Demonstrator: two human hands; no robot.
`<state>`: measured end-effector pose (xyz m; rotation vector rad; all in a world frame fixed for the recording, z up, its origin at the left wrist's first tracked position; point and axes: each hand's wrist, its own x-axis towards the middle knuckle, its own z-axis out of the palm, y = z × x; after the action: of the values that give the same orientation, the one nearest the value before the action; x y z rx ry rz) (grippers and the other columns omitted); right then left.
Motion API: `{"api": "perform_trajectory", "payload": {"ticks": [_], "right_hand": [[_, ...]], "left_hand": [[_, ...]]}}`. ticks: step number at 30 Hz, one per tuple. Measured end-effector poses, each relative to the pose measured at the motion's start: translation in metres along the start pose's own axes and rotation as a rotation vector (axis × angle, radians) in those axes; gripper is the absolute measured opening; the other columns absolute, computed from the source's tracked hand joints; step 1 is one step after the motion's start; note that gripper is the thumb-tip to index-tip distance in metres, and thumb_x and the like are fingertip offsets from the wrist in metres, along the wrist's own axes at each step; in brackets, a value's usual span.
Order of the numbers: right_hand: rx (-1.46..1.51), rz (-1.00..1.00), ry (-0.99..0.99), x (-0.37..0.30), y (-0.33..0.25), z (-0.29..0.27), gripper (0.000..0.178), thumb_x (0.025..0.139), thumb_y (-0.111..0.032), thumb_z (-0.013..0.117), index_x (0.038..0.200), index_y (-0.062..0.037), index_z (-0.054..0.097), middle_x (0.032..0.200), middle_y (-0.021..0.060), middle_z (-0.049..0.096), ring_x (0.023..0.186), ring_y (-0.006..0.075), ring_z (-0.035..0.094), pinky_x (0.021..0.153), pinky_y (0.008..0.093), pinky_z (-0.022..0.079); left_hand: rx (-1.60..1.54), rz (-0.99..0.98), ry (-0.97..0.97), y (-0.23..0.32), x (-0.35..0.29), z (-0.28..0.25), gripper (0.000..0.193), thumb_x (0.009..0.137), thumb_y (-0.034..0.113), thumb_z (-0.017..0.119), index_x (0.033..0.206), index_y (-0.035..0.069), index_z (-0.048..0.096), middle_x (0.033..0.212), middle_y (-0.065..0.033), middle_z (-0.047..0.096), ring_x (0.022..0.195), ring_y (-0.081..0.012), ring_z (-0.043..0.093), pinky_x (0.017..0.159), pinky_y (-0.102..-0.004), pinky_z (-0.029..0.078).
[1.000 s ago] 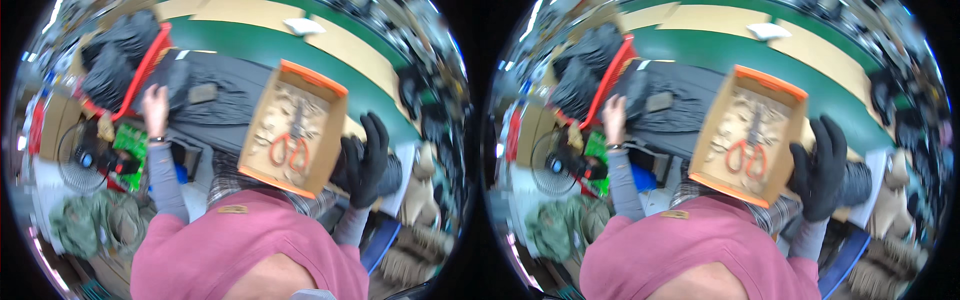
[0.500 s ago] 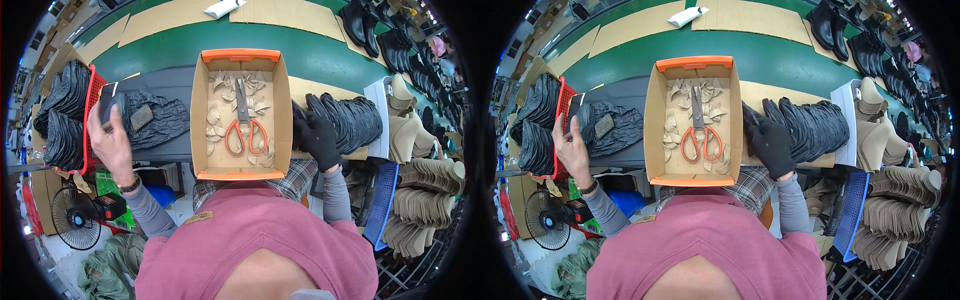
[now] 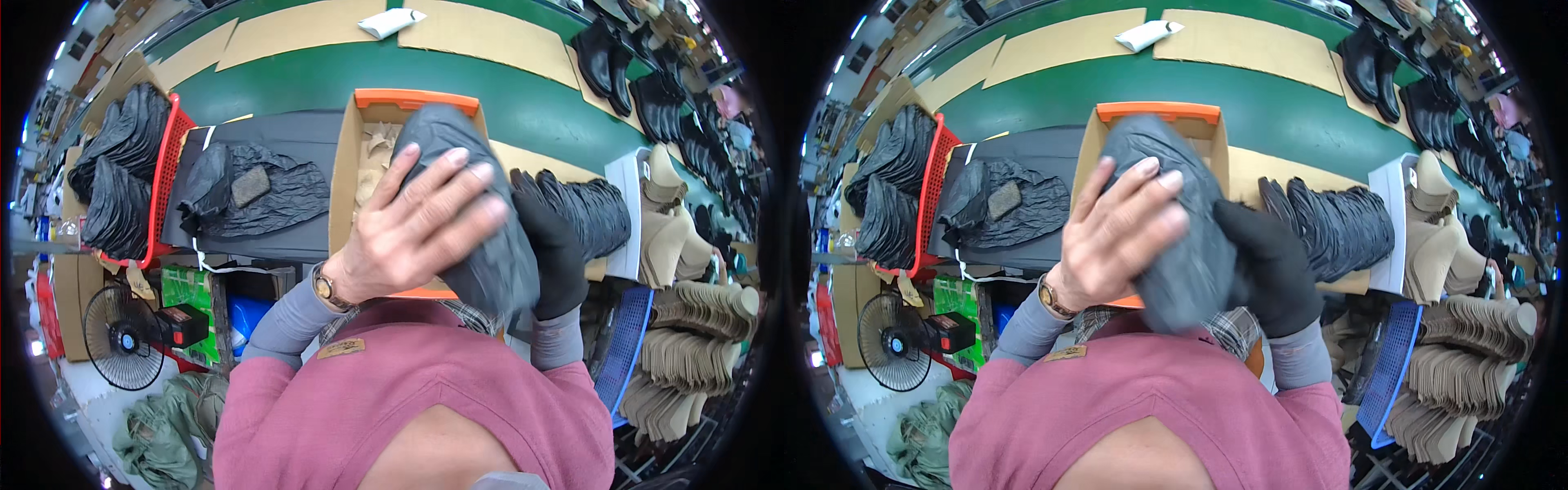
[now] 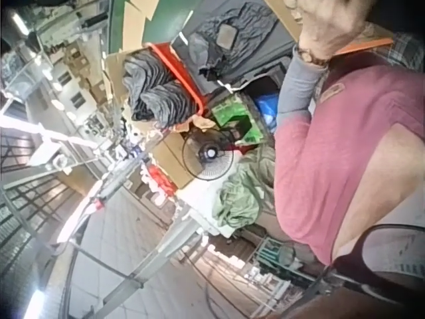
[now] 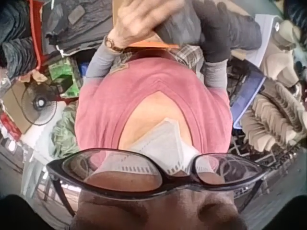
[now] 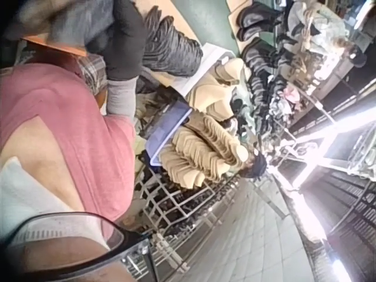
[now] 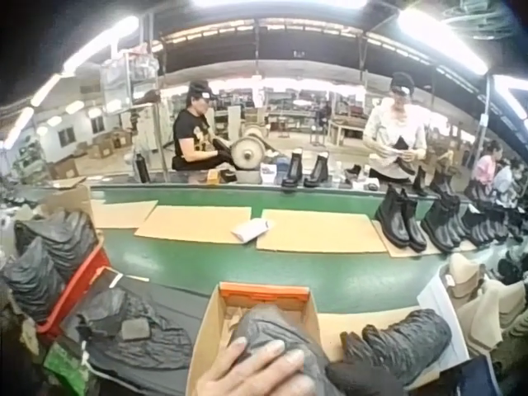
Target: The recorder is manufacturing shoes by trimming excess black material from the edges of shoe components using scissors and organizing them into stacks.
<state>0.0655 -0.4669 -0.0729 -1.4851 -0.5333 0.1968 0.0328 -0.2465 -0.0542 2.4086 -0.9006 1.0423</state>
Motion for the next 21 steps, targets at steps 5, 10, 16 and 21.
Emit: {"api": "perform_trajectory", "payload": {"ticks": [5,10,16,21], "right_hand": [[-0.171,0.011,0.218,0.018,-0.027,0.028,0.028,0.082,-0.011,0.069,0.107,0.0003,0.061,0.090,0.0099,0.061,0.078,0.0157,0.061,0.069,0.0290,0.048],[-1.002,-0.562,0.096,0.038,-0.030,0.052,0.042,0.073,-0.015,0.078,0.111,-0.0066,0.062,0.108,0.0121,0.057,0.098,0.0272,0.057,0.081,0.0381,0.046],[-1.040,-0.459,-0.105,0.050,-0.011,0.054,0.043,0.067,-0.014,0.076,0.107,-0.0082,0.061,0.115,0.0127,0.054,0.112,0.0340,0.050,0.093,0.0462,0.039],[-1.070,-0.523,-0.003,0.049,-0.016,0.067,0.030,0.069,-0.010,0.074,0.095,-0.0062,0.060,0.115,0.0126,0.054,0.113,0.0342,0.050,0.096,0.0461,0.037]], "left_hand": [[-0.611,-0.891,0.021,-0.011,-0.009,-0.025,0.020,0.095,0.005,0.051,0.110,-0.006,0.060,0.093,-0.0113,0.070,0.081,-0.0192,0.067,0.075,-0.0307,0.051],[-0.430,-0.895,-0.206,0.004,-0.018,-0.021,0.038,0.088,0.001,0.051,0.126,-0.004,0.048,0.079,-0.0223,0.065,0.071,-0.0386,0.067,0.066,-0.0387,0.052],[-0.481,-0.715,-0.208,0.005,-0.030,-0.016,0.072,0.077,-0.003,0.049,0.144,-0.010,0.023,0.091,-0.0327,0.059,0.084,-0.0462,0.062,0.078,-0.0482,0.049],[-0.515,-0.728,-0.138,0.000,-0.033,-0.016,0.080,0.073,-0.008,0.048,0.146,-0.008,0.018,0.123,-0.0362,0.050,0.111,-0.0477,0.054,0.095,-0.0459,0.045]]}}
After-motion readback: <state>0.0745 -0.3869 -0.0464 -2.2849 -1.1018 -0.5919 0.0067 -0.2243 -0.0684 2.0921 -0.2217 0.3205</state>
